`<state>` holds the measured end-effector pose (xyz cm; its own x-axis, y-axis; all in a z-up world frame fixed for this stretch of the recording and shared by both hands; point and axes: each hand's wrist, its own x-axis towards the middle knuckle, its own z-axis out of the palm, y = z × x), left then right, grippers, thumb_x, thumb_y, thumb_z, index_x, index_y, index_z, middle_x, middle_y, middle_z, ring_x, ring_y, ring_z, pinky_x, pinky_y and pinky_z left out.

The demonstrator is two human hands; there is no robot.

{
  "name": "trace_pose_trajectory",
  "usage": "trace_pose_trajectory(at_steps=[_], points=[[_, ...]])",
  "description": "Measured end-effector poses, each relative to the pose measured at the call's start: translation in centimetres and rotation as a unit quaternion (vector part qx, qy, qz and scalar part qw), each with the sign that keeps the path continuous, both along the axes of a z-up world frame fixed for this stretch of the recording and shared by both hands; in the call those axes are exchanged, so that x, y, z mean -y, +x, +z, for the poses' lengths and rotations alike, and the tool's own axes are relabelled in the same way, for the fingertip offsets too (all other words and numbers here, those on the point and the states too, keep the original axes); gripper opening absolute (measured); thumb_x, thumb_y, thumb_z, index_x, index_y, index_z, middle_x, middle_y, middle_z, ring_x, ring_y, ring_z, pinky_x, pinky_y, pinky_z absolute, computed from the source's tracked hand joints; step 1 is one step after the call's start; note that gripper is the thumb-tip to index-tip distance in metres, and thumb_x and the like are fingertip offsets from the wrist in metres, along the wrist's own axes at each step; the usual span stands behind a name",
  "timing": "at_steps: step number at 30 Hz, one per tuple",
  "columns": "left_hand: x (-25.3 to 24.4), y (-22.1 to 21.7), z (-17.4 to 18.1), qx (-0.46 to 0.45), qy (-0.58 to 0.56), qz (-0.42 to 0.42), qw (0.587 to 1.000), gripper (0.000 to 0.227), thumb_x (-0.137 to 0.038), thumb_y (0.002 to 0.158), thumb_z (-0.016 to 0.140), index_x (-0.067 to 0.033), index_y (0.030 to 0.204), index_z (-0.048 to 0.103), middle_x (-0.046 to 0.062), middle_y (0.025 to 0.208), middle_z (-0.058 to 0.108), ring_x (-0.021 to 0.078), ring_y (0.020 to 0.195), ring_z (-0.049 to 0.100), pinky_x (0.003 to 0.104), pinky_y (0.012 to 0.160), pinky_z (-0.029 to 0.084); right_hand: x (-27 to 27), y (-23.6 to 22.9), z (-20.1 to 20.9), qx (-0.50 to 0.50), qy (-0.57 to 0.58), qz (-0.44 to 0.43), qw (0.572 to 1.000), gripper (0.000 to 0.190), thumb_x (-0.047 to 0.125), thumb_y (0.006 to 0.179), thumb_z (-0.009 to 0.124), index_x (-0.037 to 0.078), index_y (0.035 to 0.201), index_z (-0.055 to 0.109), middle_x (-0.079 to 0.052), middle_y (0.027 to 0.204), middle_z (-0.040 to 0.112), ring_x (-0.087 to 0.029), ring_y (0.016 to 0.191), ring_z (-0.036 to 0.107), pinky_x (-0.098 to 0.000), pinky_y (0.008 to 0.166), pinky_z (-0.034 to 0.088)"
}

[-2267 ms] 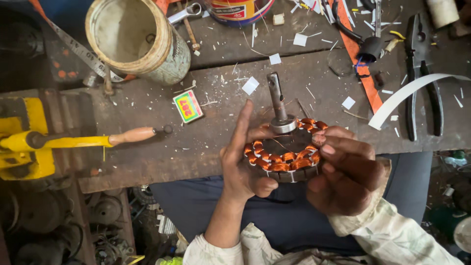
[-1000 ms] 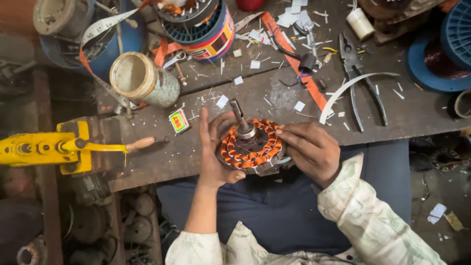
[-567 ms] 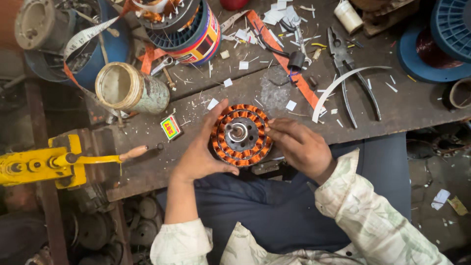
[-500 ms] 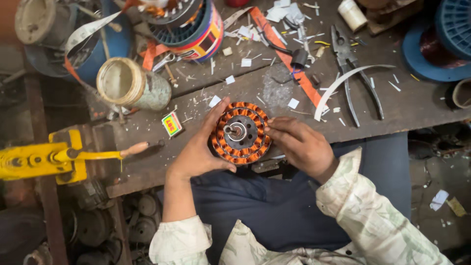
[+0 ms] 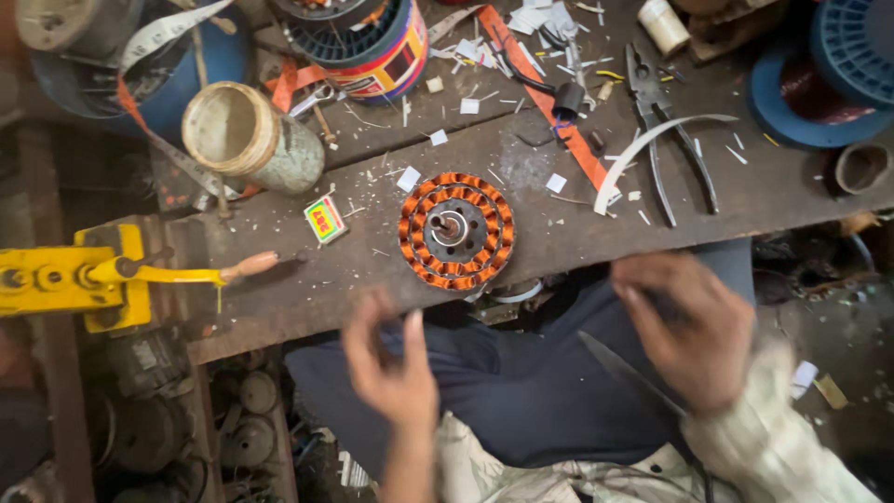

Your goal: The person is assembling a motor component by inserting small white insulating pieces into the slots of a copper-wound rotor. They use scissors to cut the insulating material and pliers to adjust the copper windings. The person works methodically, placing each piece into the rotor slots.

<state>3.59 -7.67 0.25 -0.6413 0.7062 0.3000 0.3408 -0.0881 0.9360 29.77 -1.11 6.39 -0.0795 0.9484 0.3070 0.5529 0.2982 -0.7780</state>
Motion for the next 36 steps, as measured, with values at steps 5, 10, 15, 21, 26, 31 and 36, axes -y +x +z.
trace_pose_trajectory(at_steps=[5, 10, 15, 21, 26, 31, 36], points=[[2.6, 5.9, 0.7, -0.161, 0.044, -0.162, 0.973, 0.023, -0.002, 0.087, 0.083, -0.0038, 0.106, 0.070, 0.008, 0.103, 0.075, 0.0212, 0.088, 0.075, 0.031, 0.075, 0.060, 7.0, 3.3, -1.9, 0.156, -0.043, -0.006, 0.987, 0.014, 0.007, 0.080, 0.076, 0.011, 0.094, 0.074, -0.008, 0.099, 0.071, -0.025, 0.090, 0.071, -0.0350, 0.077, 0.056], [-2.3, 8.7, 3.6, -0.257, 0.022, -0.220, 0.941, 0.023, -0.006, 0.093, 0.079, -0.0023, 0.115, 0.073, 0.011, 0.107, 0.071, 0.0272, 0.091, 0.074, 0.036, 0.079, 0.060, 14.3, 8.0, -6.5, 0.304, -0.112, -0.073, 0.943, 0.023, 0.022, 0.082, 0.080, 0.015, 0.103, 0.078, -0.009, 0.093, 0.067, -0.029, 0.089, 0.068, -0.0426, 0.083, 0.055], [-7.1, 11.4, 4.0, -0.373, -0.016, -0.206, 0.904, 0.037, -0.021, 0.100, 0.074, 0.0008, 0.128, 0.066, 0.017, 0.122, 0.068, 0.0309, 0.095, 0.074, 0.037, 0.077, 0.060, 19.9, 13.9, -11.3, 0.280, -0.161, -0.016, 0.946, 0.050, 0.023, 0.079, 0.076, 0.020, 0.128, 0.067, -0.011, 0.110, 0.067, -0.028, 0.101, 0.070, -0.0413, 0.092, 0.056], [-11.8, 14.4, 2.0, -0.319, -0.132, -0.187, 0.920, 0.027, -0.020, 0.095, 0.068, -0.0004, 0.113, 0.067, 0.019, 0.127, 0.069, 0.0355, 0.081, 0.073, 0.042, 0.062, 0.059, 21.4, 16.0, -12.2, 0.228, -0.288, 0.010, 0.930, 0.075, 0.014, 0.070, 0.084, 0.024, 0.141, 0.061, -0.006, 0.110, 0.069, -0.021, 0.096, 0.073, -0.0321, 0.089, 0.058], [-13.5, 14.0, 1.5, -0.041, -0.101, -0.177, 0.978, 0.010, -0.009, 0.093, 0.072, -0.0018, 0.096, 0.065, 0.013, 0.100, 0.078, 0.0214, 0.080, 0.080, 0.033, 0.068, 0.063, 17.0, 15.6, -9.5, -0.172, -0.484, -0.090, 0.854, 0.085, 0.008, 0.064, 0.081, 0.007, 0.144, 0.054, -0.012, 0.095, 0.071, -0.018, 0.076, 0.070, -0.0300, 0.066, 0.058], [-14.8, 13.4, 2.2, 0.354, -0.076, -0.217, 0.907, 0.009, 0.002, 0.094, 0.069, 0.0035, 0.098, 0.062, 0.012, 0.089, 0.075, 0.0169, 0.080, 0.077, 0.028, 0.071, 0.062, 11.5, 11.5, -7.9, -0.586, -0.348, 0.110, 0.724, 0.090, 0.037, 0.089, 0.075, -0.015, 0.154, 0.040, -0.013, 0.096, 0.058, -0.016, 0.074, 0.054, -0.0267, 0.063, 0.044], [-15.1, 13.3, 1.9, 0.311, -0.076, -0.196, 0.927, 0.011, 0.004, 0.094, 0.068, 0.0058, 0.103, 0.063, 0.014, 0.087, 0.076, 0.0157, 0.077, 0.074, 0.025, 0.070, 0.060, 6.4, 7.5, -6.4, -0.514, -0.362, 0.108, 0.770, 0.090, 0.030, 0.084, 0.075, -0.013, 0.154, 0.038, -0.008, 0.094, 0.054, -0.016, 0.081, 0.053, -0.0289, 0.070, 0.046]])
